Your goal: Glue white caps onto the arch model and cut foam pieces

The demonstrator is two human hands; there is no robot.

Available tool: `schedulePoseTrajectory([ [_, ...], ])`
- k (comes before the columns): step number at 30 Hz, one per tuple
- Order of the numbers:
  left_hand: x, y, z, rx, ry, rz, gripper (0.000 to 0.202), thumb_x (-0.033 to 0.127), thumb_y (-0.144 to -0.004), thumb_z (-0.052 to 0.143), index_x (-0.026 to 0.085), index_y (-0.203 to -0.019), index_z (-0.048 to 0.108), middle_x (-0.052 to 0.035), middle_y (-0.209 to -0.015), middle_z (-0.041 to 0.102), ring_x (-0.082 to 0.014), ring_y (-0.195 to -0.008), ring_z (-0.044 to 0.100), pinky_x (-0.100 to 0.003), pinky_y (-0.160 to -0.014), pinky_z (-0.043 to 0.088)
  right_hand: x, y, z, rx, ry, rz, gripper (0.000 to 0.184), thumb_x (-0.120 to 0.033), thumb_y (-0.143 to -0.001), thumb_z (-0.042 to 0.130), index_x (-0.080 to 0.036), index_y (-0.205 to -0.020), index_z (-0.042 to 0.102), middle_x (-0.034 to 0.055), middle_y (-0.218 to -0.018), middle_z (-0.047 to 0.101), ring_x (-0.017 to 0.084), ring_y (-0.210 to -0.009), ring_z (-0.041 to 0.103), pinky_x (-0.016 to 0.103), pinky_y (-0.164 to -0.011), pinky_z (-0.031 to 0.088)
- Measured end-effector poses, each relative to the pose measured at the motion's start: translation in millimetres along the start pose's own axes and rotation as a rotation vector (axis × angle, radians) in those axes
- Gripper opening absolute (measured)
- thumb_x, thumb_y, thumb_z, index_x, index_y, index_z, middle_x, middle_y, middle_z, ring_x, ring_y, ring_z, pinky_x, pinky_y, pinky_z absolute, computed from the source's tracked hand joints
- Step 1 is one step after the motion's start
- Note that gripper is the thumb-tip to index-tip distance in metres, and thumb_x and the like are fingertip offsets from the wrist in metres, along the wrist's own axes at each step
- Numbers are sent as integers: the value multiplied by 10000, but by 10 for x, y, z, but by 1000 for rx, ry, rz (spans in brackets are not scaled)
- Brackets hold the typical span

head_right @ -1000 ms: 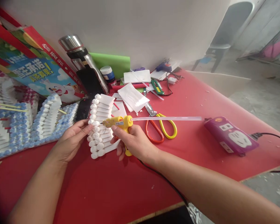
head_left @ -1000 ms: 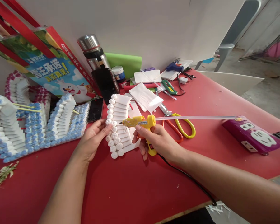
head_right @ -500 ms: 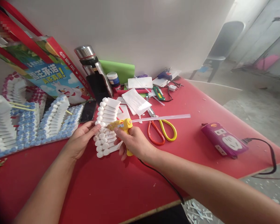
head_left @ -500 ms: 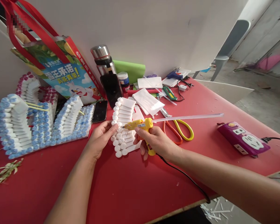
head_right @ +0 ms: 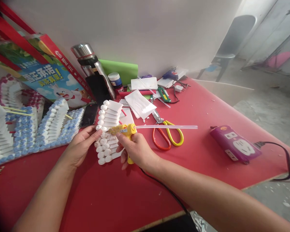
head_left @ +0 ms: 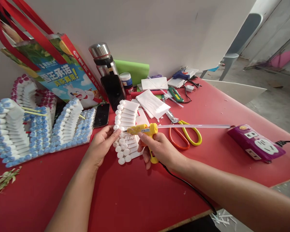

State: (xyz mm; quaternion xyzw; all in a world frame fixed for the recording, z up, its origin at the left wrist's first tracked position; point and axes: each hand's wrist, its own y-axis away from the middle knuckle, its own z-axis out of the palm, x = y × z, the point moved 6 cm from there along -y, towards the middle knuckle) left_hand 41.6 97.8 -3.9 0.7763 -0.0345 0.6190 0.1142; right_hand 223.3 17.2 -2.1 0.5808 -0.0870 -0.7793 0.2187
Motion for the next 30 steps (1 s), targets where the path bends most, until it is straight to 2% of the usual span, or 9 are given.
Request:
schedulePoseTrajectory([
  [6,-2,-22,13,50,37,-47,450,585,-762,723,224,-1030,705,-34,-936,743,-220,-837,658,-309,-754,496,52,-14,-6,-30,41,-18,500,-608,-907,534,-152,-706,566,-5,-460,564,122,-343,544,221,-377,446],
  [9,-27,-36,4,68,11,-49,460,572,-737,752,220,-1029,708,-37,-948,743,-219,-852,651,-298,-740,485,69,-18,-3,-36,49,-33,514,-634,-892,536,-156,-704,560,-6,-458,561,122,-353,548,218,-382,447],
  [19,-33,-44,1,40,19,-59,375,489,-778,751,225,-1041,704,-28,-956,735,-205,-891,634,-280,-791,471,96,-45,-5,-29,25,-16,524,-652,-886,526,-166,-689,532,-7,-447,558,131,-336,545,218,-359,423],
  [30,-37,-40,0,59,31,-78,383,460,-786,757,214,-1074,706,-27,-957,725,-185,-907,616,-257,-798,462,160,-78,-15,-24,49,-21,542,-660,-893,510,-183,-636,481,2,-456,568,150,-367,571,263,-396,493],
])
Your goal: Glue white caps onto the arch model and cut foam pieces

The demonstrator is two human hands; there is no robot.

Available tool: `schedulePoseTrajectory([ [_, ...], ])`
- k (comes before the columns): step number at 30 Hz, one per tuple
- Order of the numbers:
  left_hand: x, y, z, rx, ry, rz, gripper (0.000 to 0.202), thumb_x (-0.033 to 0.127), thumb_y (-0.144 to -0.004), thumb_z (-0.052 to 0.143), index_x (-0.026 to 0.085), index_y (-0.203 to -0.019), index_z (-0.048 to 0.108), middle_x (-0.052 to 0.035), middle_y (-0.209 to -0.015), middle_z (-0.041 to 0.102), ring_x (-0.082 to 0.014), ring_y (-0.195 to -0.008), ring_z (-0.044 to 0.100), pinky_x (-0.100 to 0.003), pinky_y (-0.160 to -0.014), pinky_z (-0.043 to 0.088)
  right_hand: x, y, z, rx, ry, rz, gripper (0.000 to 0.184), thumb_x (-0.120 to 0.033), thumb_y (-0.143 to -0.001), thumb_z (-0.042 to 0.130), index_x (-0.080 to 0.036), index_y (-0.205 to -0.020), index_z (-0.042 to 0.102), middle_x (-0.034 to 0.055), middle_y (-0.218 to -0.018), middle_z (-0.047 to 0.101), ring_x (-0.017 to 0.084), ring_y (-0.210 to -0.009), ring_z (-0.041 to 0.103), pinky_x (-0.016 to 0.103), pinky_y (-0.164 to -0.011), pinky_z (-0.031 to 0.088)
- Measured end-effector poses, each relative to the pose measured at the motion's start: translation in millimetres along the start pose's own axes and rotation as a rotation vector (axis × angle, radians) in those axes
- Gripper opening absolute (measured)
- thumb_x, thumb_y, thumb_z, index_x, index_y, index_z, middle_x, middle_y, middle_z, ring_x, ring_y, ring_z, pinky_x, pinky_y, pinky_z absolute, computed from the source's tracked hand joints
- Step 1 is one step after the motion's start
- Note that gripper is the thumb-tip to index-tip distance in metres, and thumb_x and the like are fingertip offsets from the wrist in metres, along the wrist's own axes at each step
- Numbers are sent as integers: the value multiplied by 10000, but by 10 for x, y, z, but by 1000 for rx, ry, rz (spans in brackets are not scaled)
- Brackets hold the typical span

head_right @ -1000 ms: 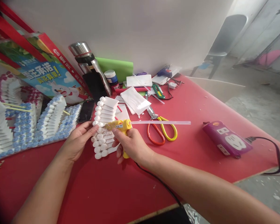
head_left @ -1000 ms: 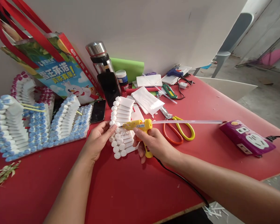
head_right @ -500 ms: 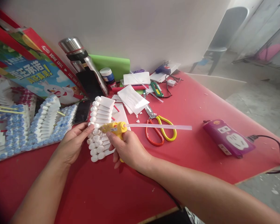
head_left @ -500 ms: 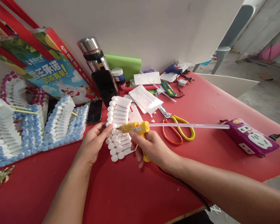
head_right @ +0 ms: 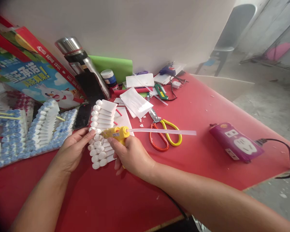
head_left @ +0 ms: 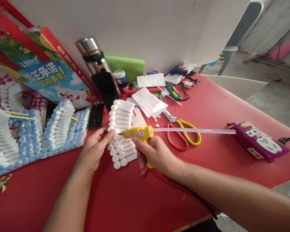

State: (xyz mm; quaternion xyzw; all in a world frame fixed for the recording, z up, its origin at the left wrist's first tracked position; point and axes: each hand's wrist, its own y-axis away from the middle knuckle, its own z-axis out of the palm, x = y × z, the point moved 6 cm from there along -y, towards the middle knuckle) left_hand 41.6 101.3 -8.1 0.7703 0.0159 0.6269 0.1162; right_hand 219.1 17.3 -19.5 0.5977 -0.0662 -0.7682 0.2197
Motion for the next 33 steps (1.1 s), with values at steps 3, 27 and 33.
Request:
schedulePoseTrajectory([
  [3,6,3,-1,3,2,0,385,457,-786,758,207,-1074,707,-30,-958,724,-185,-907,614,-252,-788,463,-4,4,-3,-3,21,8,555,-664,-898,495,-186,-618,467,5,-460,575,145,-370,578,256,-414,494],
  [27,25,5,28,-6,22,-11,489,455,-774,768,210,-1190,691,-53,-1040,748,-217,-925,670,-284,-825,507,-66,24,12,-39,-79,48,424,-584,-921,541,-172,-819,543,4,-500,617,168,-380,604,271,-374,513],
  [33,37,9,23,-4,19,-4,475,454,-776,765,214,-1180,696,-51,-1046,749,-219,-937,670,-288,-839,508,-102,32,0,-38,-48,6,380,-548,-939,537,-177,-862,529,-19,-515,607,136,-338,563,230,-349,471],
])
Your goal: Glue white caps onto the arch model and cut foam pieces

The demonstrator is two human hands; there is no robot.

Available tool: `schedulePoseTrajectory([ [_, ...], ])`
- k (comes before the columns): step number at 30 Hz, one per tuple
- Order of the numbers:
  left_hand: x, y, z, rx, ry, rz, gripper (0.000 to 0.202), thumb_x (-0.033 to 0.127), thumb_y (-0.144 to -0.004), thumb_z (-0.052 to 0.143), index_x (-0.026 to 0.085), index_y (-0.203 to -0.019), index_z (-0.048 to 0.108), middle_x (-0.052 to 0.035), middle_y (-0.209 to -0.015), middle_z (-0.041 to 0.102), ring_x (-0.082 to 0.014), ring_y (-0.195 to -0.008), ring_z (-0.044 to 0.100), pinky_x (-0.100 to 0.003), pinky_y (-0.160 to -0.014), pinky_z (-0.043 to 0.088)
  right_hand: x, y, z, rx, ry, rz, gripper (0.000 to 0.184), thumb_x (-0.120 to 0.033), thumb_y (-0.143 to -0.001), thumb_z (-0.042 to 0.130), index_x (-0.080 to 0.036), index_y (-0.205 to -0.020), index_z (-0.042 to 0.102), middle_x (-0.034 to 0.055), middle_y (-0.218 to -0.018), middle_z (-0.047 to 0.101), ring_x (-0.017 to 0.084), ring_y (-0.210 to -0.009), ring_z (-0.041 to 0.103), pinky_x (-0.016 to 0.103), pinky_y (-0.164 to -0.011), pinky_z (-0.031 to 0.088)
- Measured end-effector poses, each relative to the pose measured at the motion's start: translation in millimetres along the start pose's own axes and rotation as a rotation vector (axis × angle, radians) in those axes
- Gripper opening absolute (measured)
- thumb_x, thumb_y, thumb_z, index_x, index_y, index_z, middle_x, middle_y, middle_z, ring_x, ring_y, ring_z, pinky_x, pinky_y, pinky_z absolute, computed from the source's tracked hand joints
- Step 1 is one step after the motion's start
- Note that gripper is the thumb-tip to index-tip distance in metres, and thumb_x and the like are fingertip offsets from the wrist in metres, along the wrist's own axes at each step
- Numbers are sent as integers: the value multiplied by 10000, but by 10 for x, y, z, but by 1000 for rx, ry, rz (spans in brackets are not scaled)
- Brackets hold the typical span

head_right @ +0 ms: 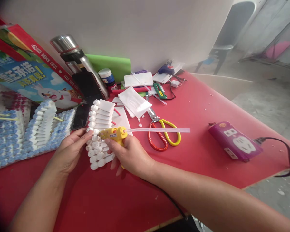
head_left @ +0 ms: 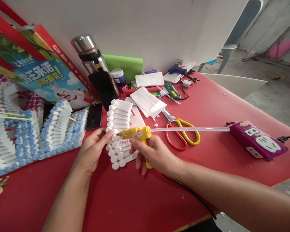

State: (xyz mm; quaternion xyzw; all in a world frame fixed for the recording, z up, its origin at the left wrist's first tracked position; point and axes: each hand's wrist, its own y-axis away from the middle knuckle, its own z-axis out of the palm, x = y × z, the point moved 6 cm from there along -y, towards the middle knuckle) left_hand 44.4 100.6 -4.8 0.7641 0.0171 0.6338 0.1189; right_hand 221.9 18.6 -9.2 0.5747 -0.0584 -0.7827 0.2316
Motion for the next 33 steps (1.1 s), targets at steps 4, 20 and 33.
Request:
schedulePoseTrajectory([
  [4,-19,0,-7,-2,-9,-3,471,460,-778,760,215,-1175,696,-53,-1045,750,-222,-935,672,-296,-844,506,52,-15,-5,-16,12,-26,446,-617,-921,514,-180,-829,511,-17,-514,599,136,-329,549,235,-348,464],
  [20,-8,-8,-6,3,-27,18,451,483,-762,764,204,-1111,708,-51,-1027,744,-223,-924,657,-291,-815,489,156,-47,-18,-30,42,-37,567,-707,-874,495,-173,-687,534,10,-468,605,143,-373,593,239,-405,498],
  [33,-9,-3,-2,-1,-7,3,438,463,-772,763,201,-1119,705,-49,-1027,745,-223,-958,655,-282,-831,487,131,-4,0,-5,12,2,561,-718,-862,506,-183,-696,483,-8,-479,585,143,-355,574,248,-370,487],
])
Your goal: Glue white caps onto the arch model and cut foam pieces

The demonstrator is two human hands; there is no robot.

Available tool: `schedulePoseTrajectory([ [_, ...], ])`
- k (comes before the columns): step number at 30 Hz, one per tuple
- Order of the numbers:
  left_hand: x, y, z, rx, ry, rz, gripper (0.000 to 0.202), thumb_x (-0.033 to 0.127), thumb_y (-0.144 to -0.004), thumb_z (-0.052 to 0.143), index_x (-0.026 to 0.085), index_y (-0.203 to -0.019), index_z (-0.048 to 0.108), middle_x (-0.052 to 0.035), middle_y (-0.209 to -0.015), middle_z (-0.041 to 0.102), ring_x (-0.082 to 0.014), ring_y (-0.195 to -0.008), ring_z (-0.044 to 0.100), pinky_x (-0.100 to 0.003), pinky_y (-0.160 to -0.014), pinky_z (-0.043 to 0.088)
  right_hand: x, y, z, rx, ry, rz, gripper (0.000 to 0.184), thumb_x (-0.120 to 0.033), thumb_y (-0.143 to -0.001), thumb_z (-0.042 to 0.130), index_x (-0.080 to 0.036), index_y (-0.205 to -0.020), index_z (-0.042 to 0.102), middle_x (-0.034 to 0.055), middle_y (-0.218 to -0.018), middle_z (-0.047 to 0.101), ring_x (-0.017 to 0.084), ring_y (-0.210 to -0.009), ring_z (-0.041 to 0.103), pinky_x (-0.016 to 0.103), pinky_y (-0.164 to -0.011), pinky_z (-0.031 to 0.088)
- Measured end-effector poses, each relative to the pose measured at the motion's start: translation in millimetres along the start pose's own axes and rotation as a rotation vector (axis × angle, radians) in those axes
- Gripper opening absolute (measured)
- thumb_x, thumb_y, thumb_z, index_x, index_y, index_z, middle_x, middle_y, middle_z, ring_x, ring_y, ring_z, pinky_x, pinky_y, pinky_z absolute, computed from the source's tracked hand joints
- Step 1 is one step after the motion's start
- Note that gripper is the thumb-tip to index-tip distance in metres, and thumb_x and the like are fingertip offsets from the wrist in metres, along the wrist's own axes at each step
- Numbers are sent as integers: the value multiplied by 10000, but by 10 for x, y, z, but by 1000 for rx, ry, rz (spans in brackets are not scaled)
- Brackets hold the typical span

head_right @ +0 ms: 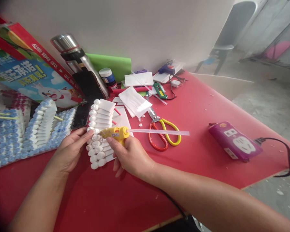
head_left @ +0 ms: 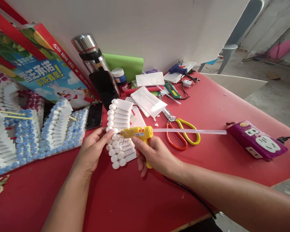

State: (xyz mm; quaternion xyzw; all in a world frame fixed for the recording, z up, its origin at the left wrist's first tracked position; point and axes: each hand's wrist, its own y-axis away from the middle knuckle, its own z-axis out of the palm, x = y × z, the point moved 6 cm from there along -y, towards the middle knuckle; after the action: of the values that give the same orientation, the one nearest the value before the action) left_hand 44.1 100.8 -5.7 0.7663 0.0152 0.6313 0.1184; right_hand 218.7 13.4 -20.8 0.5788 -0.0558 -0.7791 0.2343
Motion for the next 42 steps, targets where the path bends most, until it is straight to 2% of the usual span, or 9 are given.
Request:
schedulePoseTrajectory([
  [13,-4,-8,-1,-5,-1,5,454,489,-757,768,192,-1093,700,-54,-1027,739,-218,-927,654,-294,-829,484,-75,36,-15,14,-50,-12,540,-704,-867,511,-173,-769,525,-17,-474,580,137,-344,554,229,-365,449],
  [20,-19,-16,-16,-12,1,-7,415,477,-766,767,196,-1063,695,-36,-949,722,-178,-853,619,-265,-786,457,-282,90,-30,-47,-58,-193,495,-631,-942,458,-156,-881,586,-10,-506,596,127,-411,598,216,-471,438],
  [26,-56,-31,-38,-7,5,10,381,472,-778,751,203,-1040,691,-18,-881,691,-173,-802,600,-290,-797,458,-498,201,-98,-31,-68,-300,516,-618,-968,394,-162,-968,634,-12,-505,582,139,-427,597,254,-516,470],
  [30,-33,-25,-31,-6,2,5,406,490,-747,772,202,-1024,698,-27,-900,703,-186,-823,613,-280,-765,459,-628,236,-189,25,-134,-335,563,-669,-944,363,-194,-1108,616,39,-707,683,135,-415,578,261,-443,449],
  [33,-4,-12,-32,3,3,6,361,503,-768,752,207,-968,699,-17,-863,695,-173,-812,604,-260,-736,451,-681,251,-285,105,-132,-329,574,-694,-930,352,-198,-1032,622,75,-822,709,117,-408,546,258,-416,428],
  [37,17,0,-33,24,33,3,324,516,-793,728,208,-885,689,-3,-783,666,-168,-813,606,-253,-739,457,-676,358,-439,189,-183,-313,528,-687,-923,393,-205,-918,610,57,-797,682,110,-418,519,260,-422,442],
  [42,6,-11,-17,8,35,-29,403,488,-745,782,215,-1031,702,-25,-922,719,-188,-879,633,-265,-770,474,-522,641,-756,366,-214,-261,449,-640,-925,456,-224,-934,626,47,-802,667,102,-428,477,260,-411,422],
])
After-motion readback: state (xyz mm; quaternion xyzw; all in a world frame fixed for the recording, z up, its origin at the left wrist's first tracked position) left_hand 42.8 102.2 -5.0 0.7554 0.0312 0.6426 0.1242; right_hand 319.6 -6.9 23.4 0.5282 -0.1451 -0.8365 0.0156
